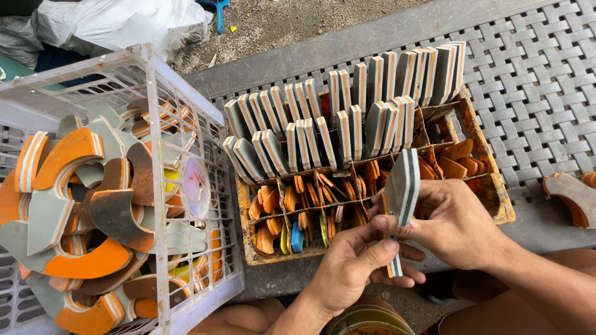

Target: The person repeatedly picks up curved ceramic pieces from a crate and a tray, aligns them in pairs, and places them into a cardboard organizer. The hands handle the pieces one at a time, turning them over to match edges before stacking them upright.

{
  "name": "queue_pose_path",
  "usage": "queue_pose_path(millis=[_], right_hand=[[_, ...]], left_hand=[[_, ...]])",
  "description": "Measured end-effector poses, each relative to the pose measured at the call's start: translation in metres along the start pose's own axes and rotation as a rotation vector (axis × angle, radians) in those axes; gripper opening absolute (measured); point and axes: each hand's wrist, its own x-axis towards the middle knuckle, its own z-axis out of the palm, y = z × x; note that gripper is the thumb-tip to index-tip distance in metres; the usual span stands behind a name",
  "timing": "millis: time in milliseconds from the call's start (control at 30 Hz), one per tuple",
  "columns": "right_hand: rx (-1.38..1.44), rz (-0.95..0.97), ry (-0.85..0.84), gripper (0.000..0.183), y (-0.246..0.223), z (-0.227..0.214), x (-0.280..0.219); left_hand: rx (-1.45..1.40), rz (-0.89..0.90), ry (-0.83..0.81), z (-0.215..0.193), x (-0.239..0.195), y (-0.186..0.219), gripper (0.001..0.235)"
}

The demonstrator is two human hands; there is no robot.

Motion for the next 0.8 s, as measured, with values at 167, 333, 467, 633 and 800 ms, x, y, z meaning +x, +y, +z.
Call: queue_pose_path(millis=[167, 333, 467, 633, 800], right_hand=[[-0.047, 0.055, 0.025, 0.015, 0.001, 0.006, -0.001], [-0.162, -0.049, 0.017, 0.018, 0.014, -0.001, 0.004], [0.213, -0.064, -0.246, 0.037, 0.027, -0.018, 0.012], [0.367, 0.005, -0.376, 0.031, 0.038, -0.028, 0.015], [0.164, -0.139, -0.164, 0.027, 0.035, -0.028, 0.013]], left_hand=[[0.012, -0.037, 0.016, -0.001, -0.004, 0.004, 0.041], [-0.004, -0.050, -0.012, -0.005, -0.007, 0.003, 0.043], [-0.147, -0.075, -0.153, -0.015, -0.011, 0.004, 0.044], [-0.065, -0.121, -0.146, -0.008, -0.011, 0.015, 0.050], [0.647, 0.246, 0.153, 0.016, -0.026, 0.038, 0.042]])
